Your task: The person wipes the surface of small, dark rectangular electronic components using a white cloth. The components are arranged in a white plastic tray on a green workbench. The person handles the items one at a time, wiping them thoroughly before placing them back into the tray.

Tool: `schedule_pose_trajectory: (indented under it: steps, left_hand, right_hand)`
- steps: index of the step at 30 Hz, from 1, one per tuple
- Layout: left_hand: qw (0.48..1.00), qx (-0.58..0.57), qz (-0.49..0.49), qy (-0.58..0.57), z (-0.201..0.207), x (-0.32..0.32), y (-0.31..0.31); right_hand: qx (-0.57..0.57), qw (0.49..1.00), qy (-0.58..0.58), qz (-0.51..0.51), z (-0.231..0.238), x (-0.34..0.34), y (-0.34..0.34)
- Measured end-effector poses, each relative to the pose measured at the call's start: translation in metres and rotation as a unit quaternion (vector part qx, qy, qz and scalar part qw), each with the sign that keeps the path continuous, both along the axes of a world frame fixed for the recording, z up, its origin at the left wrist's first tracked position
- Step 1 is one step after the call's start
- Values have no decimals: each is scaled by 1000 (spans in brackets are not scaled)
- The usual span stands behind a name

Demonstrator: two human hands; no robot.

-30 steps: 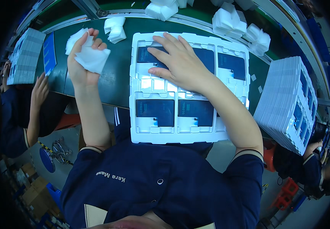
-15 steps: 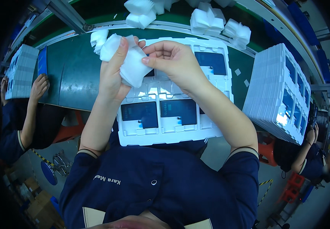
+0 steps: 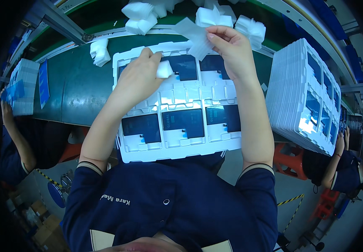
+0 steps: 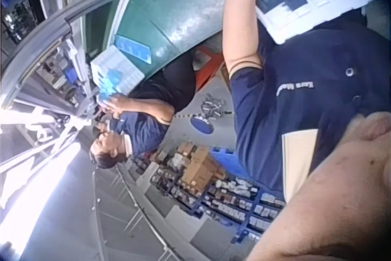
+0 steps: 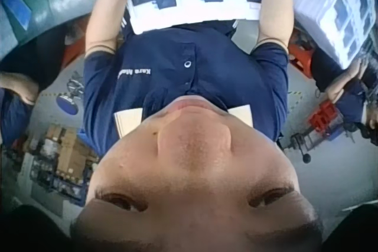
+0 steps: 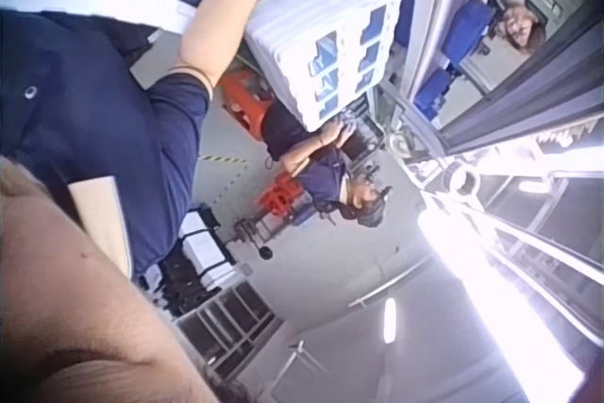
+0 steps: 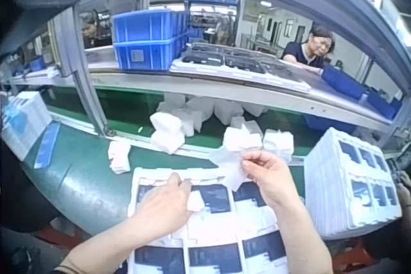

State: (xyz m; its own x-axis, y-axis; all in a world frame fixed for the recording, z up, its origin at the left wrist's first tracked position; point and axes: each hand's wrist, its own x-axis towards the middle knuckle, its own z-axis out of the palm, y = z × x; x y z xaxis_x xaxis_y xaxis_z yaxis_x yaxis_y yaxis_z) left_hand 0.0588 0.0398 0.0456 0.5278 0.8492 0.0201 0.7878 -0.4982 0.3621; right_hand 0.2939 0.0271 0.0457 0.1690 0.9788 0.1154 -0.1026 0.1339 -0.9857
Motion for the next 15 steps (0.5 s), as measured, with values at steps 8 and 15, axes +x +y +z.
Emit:
schedule_pose_trajectory:
  steps: [8,15]
  left_hand:
    - [992,-47,-85,-80,9,-13,21]
    - [947,-141,-219,-187,21,-51,12]
  right_hand:
    - [-23,998,-55,15,-20,-9,11]
    - [47,901,-428,53,-21,-37,1]
